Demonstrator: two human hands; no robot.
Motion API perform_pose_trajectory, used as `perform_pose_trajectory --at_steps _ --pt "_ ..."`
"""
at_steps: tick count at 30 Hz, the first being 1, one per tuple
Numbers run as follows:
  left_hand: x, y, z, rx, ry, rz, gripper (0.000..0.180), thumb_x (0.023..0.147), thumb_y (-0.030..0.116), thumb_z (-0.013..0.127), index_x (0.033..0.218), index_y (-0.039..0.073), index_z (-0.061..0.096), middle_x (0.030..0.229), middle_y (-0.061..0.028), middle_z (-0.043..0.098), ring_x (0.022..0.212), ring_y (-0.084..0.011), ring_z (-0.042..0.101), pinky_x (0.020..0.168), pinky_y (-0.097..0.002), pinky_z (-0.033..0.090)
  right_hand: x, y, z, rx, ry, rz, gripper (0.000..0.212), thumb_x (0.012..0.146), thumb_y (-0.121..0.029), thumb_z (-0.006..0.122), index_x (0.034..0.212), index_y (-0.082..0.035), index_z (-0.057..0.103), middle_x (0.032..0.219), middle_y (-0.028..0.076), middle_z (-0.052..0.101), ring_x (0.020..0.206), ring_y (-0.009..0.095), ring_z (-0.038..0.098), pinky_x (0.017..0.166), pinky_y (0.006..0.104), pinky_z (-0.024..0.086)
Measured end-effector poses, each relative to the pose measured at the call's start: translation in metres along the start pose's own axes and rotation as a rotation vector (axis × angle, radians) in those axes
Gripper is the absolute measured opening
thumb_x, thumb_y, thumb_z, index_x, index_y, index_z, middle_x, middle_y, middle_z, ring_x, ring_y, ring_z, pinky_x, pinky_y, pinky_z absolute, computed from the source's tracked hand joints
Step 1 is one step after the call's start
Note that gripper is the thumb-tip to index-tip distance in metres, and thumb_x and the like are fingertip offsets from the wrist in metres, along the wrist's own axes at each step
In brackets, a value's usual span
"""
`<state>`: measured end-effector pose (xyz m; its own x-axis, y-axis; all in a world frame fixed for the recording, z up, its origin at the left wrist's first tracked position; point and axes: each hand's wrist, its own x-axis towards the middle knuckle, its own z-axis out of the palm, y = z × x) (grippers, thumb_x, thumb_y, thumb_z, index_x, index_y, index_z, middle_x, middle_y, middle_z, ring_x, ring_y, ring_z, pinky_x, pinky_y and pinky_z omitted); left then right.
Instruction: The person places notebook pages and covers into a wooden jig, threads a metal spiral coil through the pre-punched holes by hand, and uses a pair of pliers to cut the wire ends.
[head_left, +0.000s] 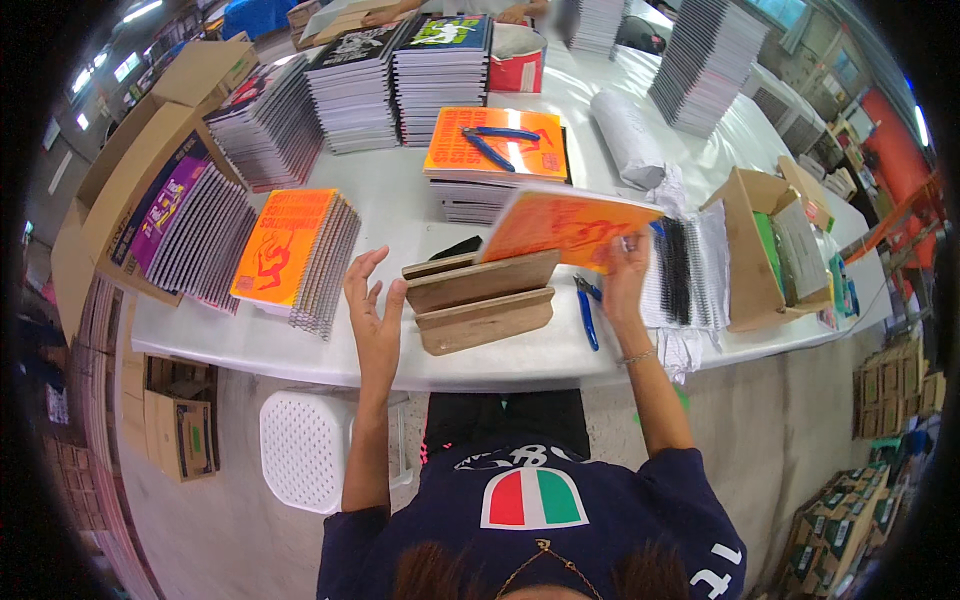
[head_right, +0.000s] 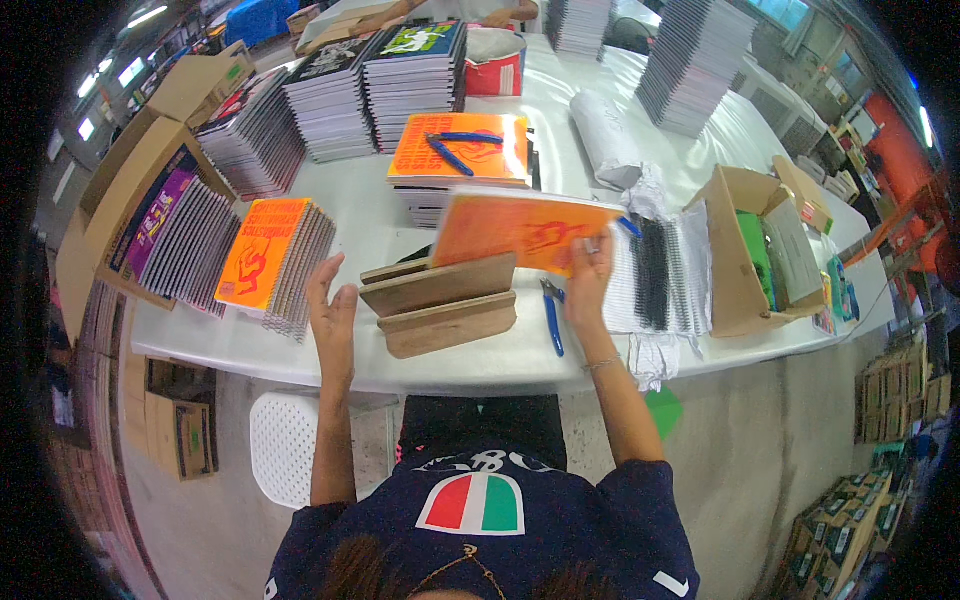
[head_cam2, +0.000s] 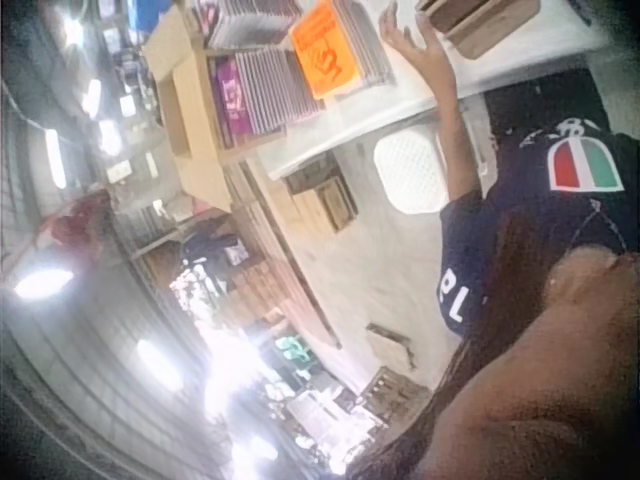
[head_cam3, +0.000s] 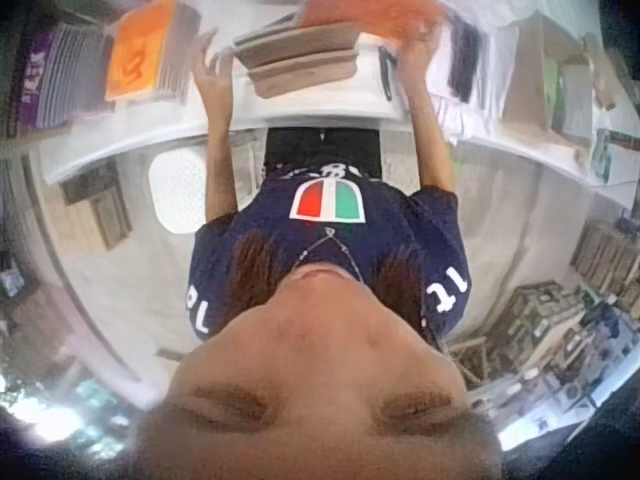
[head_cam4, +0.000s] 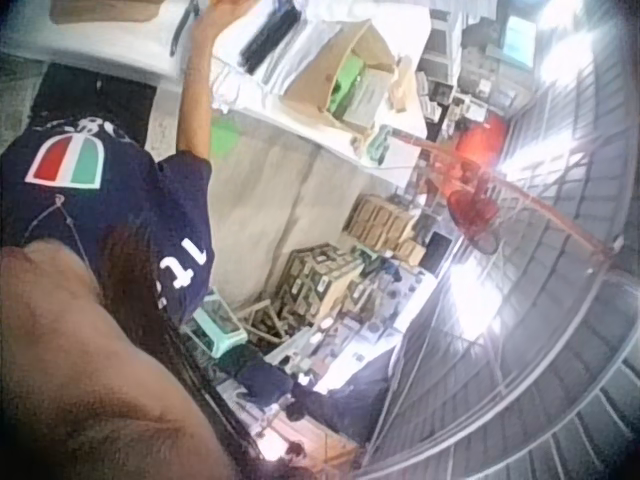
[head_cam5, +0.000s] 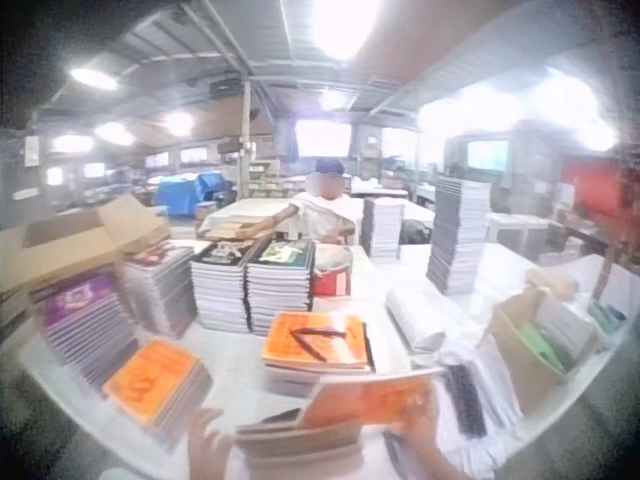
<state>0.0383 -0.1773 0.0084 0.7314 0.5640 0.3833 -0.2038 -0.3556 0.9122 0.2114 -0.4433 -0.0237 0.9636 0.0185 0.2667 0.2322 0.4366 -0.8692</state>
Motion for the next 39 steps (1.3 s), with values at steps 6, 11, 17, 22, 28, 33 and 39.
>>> perform_pose_trajectory --at_steps 6,11,17,22,28,33,39 --pt "0.000 -0.022 0.025 -0.109 -0.066 -0.043 0.055 0.083 0.009 0.070 0.131 0.003 0.044 0.128 -0.0088 0.048 0.114 -0.0184 0.049 0.099 -0.0291 0.038 -0.048 0.023 0.024 -0.887 -0.341 -0.311 0.058 0.079 0.015 0.041 0.134 -0.002 0.048 0.106 0.015 0.053 0.097 0.026 0.053 0.087 0.0327 0.042" --pt "0.010 -0.040 -0.007 -0.158 -0.244 -0.118 0.057 0.085 0.020 0.071 0.133 0.006 0.044 0.128 -0.0083 0.049 0.117 -0.0198 0.048 0.101 -0.0324 0.037 -0.030 -0.035 -0.012 -1.447 -0.017 -0.565 0.061 0.068 0.010 0.053 0.123 -0.015 0.061 0.122 0.018 0.052 0.118 0.035 0.047 0.096 0.0467 0.036" --pt "0.028 -0.032 -0.016 -0.186 -0.227 -0.127 0.069 0.080 0.021 0.075 0.138 0.007 0.041 0.128 -0.0095 0.047 0.115 -0.0205 0.048 0.101 -0.0333 0.039 -0.002 -0.061 -0.192 -2.055 0.517 0.021 0.029 0.086 -0.024 0.062 0.113 -0.013 0.061 0.119 0.019 0.053 0.110 0.037 0.049 0.092 0.0521 0.035" --pt "0.032 -0.013 -0.014 -0.123 -0.106 0.023 0.058 0.090 0.033 0.063 0.138 0.008 0.042 0.117 -0.0088 0.052 0.113 -0.0189 0.049 0.102 -0.0348 0.037 -0.013 -0.054 -0.207 -1.933 0.488 0.186 0.028 0.085 -0.032 0.065 0.104 -0.012 0.064 0.113 0.014 0.058 0.107 0.034 0.054 0.090 0.0527 0.035" --pt "0.031 -0.005 0.004 -0.194 0.034 -0.083 0.043 0.101 0.036 0.040 0.132 0.006 0.046 0.106 -0.0077 0.054 0.104 -0.0162 0.050 0.095 -0.0321 0.037 -0.005 -0.056 -0.231 -1.703 0.418 0.193 0.022 0.086 -0.032 0.064 0.093 -0.011 0.066 0.096 0.007 0.066 0.093 0.028 0.062 0.087 0.0518 0.038" --pt "0.033 -0.004 0.008 -0.264 0.096 -0.123 0.047 0.102 0.040 0.035 0.129 0.004 0.048 0.098 -0.0075 0.053 0.099 -0.0154 0.049 0.094 -0.0328 0.036 -0.002 -0.067 -0.214 -1.388 0.532 -0.004 0.020 0.088 -0.023 0.063 0.100 -0.008 0.068 0.092 0.011 0.067 0.086 0.024 0.063 0.081 0.0419 0.044" --pt "0.031 0.007 0.011 -0.131 0.038 -0.087 0.057 0.102 0.046 0.025 0.134 0.003 0.044 0.119 -0.0140 0.057 0.120 -0.0225 0.045 0.107 -0.0366 0.025 -0.009 -0.097 -0.184 -0.758 0.364 -0.100 0.030 0.095 -0.014 0.056 0.122 -0.004 0.062 0.091 0.003 0.057 0.076 0.009 0.053 0.069 0.0244 0.044"
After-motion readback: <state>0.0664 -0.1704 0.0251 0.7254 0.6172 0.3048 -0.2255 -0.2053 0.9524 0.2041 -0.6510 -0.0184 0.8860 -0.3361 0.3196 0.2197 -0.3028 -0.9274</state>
